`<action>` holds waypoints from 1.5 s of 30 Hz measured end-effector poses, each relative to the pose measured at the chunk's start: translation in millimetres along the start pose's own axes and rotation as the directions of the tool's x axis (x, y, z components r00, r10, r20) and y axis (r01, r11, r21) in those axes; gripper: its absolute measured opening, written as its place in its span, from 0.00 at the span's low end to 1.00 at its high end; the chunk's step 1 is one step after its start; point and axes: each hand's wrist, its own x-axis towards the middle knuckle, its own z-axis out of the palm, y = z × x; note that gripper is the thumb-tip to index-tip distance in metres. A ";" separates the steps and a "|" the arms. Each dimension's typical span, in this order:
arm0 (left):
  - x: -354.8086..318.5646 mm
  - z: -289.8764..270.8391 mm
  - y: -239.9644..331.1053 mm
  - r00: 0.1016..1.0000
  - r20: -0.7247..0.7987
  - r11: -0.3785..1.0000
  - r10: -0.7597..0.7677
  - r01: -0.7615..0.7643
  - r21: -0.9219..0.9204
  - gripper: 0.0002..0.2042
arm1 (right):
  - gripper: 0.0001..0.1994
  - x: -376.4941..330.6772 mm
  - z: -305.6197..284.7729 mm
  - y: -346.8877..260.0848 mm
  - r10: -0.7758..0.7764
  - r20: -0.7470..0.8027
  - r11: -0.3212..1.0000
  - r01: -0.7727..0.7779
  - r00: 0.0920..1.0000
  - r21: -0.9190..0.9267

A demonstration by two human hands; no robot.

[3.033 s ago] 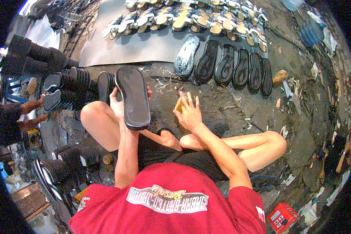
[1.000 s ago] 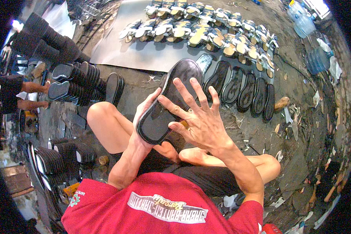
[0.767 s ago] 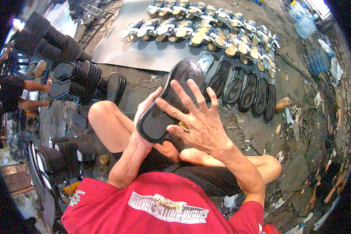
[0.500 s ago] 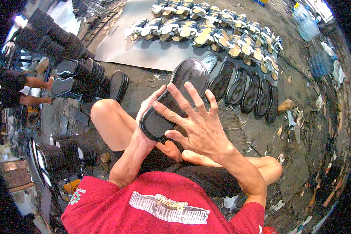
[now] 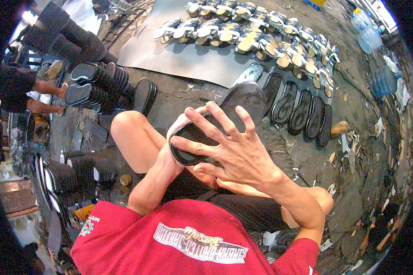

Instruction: The person sits on the ground and repeatedly applies a yellowish liquid from a small container onto the soles of black sandals using a sponge. They handle multiple sandals one at a time, rubbing the liquid into the sole surface and placing each treated sandal on the ground.

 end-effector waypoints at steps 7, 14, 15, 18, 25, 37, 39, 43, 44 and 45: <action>23.9 -28.8 2.6 0.943 0.279 0.979 -0.181 0.201 -0.045 0.23 | 0.28 2.4 -3.6 13.4 -0.101 -0.113 0.992 0.109 0.988 0.060; 32.8 -36.2 4.2 0.912 0.401 0.991 -0.086 0.118 -0.057 0.25 | 0.51 10.2 -11.5 20.8 0.014 -0.279 0.953 0.072 0.960 0.294; 33.7 -28.1 0.8 0.923 0.382 0.984 -0.048 0.110 -0.140 0.28 | 0.54 11.1 -10.2 21.3 0.117 -0.305 0.933 0.001 0.945 0.359; 19.9 -2.6 -16.1 0.941 0.192 0.954 0.277 -0.294 0.065 0.42 | 0.67 10.8 -6.1 24.8 0.401 -0.287 0.816 -0.196 0.870 0.544; 25.9 17.6 -12.3 0.872 0.145 0.835 0.467 -0.489 0.254 0.44 | 0.51 14.8 -2.3 -6.2 0.531 -0.069 0.677 -0.373 0.845 0.635; 15.2 26.5 -15.0 0.865 0.115 0.786 0.488 -0.493 0.373 0.35 | 0.38 14.9 3.4 -22.2 0.497 -0.043 0.783 -0.426 0.867 0.454; 15.1 21.1 -11.9 0.875 0.152 0.781 0.460 -0.480 0.400 0.34 | 0.38 14.9 3.1 -19.2 0.490 -0.039 0.782 -0.419 0.871 0.461; 12.6 26.7 -2.6 0.903 0.149 0.774 0.404 -0.424 0.470 0.32 | 0.37 14.2 4.3 -11.2 0.470 -0.015 0.782 -0.409 0.882 0.471; 11.2 30.8 0.6 0.909 0.149 0.773 0.390 -0.411 0.483 0.31 | 0.37 13.9 3.5 -9.4 0.466 -0.012 0.793 -0.412 0.884 0.449; 10.3 32.7 2.1 0.915 0.149 0.772 0.376 -0.398 0.495 0.31 | 0.36 13.7 2.2 -7.8 0.463 -0.008 0.803 -0.415 0.886 0.428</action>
